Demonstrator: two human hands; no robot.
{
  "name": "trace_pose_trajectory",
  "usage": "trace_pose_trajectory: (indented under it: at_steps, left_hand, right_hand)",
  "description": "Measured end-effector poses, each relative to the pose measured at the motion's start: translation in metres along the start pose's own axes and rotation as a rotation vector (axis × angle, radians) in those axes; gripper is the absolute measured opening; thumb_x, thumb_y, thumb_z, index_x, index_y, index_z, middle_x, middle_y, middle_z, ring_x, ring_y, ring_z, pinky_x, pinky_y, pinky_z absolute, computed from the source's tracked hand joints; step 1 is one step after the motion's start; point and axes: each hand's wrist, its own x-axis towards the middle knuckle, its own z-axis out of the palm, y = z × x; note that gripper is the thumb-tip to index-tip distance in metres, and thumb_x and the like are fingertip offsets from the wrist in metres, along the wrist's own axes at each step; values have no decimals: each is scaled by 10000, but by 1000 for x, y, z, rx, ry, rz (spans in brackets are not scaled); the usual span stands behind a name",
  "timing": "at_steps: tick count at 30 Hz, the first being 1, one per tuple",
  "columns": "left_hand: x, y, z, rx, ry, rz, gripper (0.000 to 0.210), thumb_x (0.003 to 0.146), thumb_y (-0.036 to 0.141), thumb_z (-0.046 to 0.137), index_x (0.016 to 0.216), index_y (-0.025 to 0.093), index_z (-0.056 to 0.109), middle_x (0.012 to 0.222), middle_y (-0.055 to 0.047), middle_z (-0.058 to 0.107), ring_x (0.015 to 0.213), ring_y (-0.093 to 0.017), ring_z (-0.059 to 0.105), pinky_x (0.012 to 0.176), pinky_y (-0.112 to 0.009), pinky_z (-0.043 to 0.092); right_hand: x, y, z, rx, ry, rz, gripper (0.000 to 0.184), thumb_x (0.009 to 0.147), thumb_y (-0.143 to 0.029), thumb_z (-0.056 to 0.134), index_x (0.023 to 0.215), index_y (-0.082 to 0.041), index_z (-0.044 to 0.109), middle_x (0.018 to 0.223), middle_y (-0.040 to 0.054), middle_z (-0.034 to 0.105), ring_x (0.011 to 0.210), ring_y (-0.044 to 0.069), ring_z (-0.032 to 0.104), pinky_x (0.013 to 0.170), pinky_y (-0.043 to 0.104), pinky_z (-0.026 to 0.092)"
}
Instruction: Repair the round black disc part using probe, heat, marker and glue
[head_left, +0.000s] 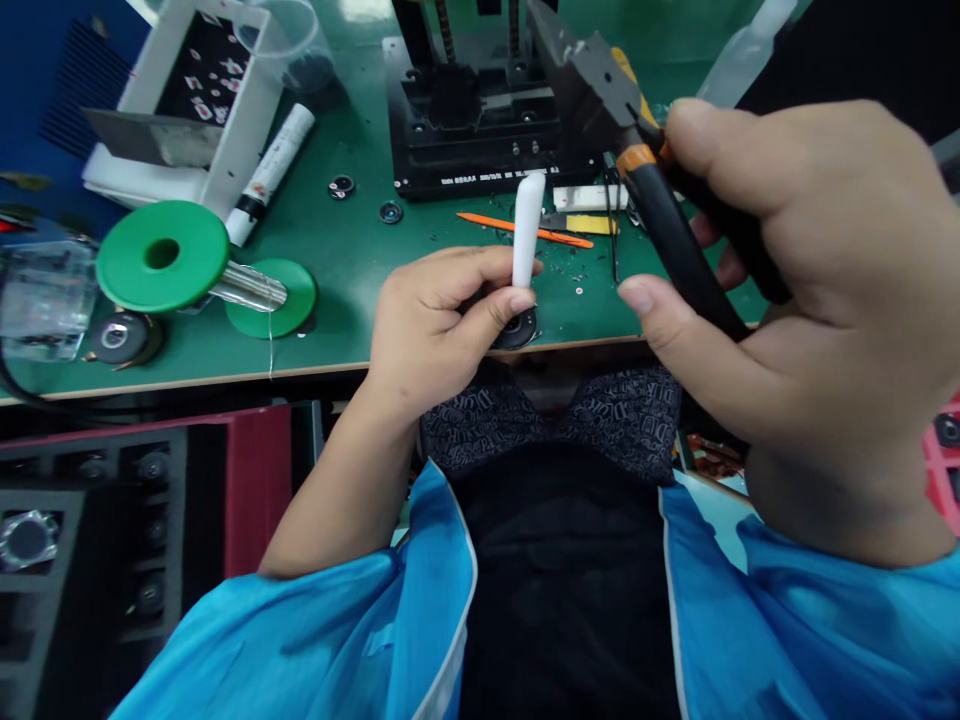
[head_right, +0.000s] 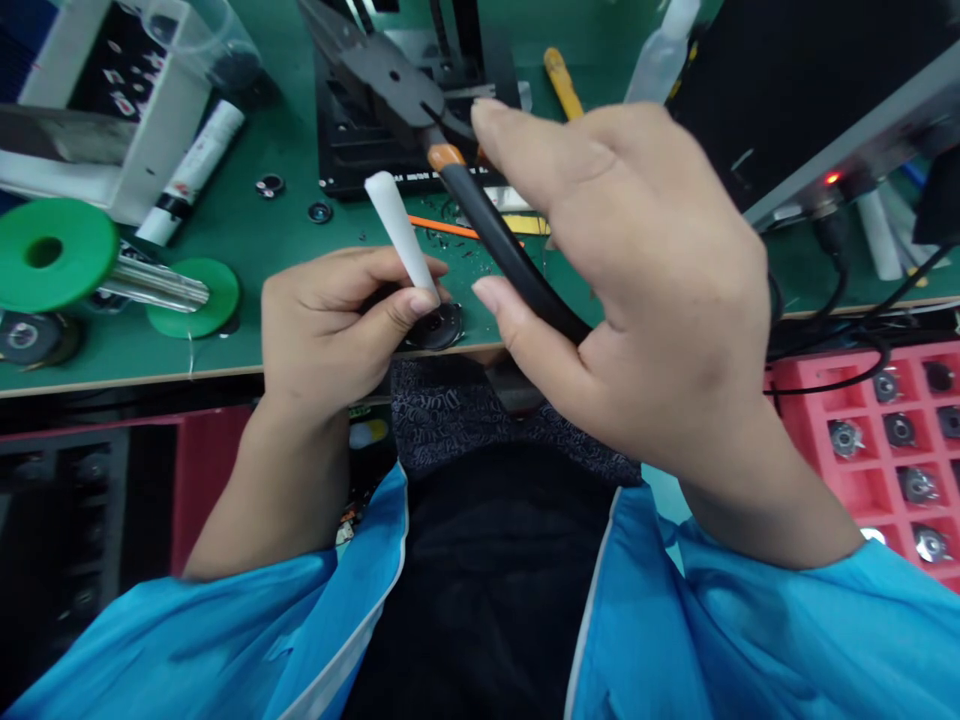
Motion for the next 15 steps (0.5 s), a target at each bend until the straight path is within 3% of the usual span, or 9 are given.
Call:
trace_pose_trajectory:
  at_steps: [6,10,15]
  left_hand:
    - [0,2,-1,-2,-16,5,258,1145,577,776,1198,352,891,1121,10,917,1039,-266,875,934,-492,724]
    - [0,0,-1,-13,-19,29,248,1155,563,763,1202,359,896,1105,17,910,1035,-267,871,923,-491,705]
    - [1,-2,-2,-12,-19,40,228,1154,549,769,1183,363,898,1065,15,899,1002,-266,862,888,-488,694]
  right_hand:
    - [-3,-2,0,-1,-9,29,552,1067,-277,782,1595,-131,723,1564,124,821,1395,365,800,1235,529,628]
    - [-4,-5,-5,-34,-93,103,542,1133,-357,724,1659,-250,657,1649,30,775,1453,321,765,1277,564,605]
    - [-4,-8,-5,-25,-92,114,533,1132,-320,725,1639,-164,671,1658,58,771,1468,312,754,1297,537,588]
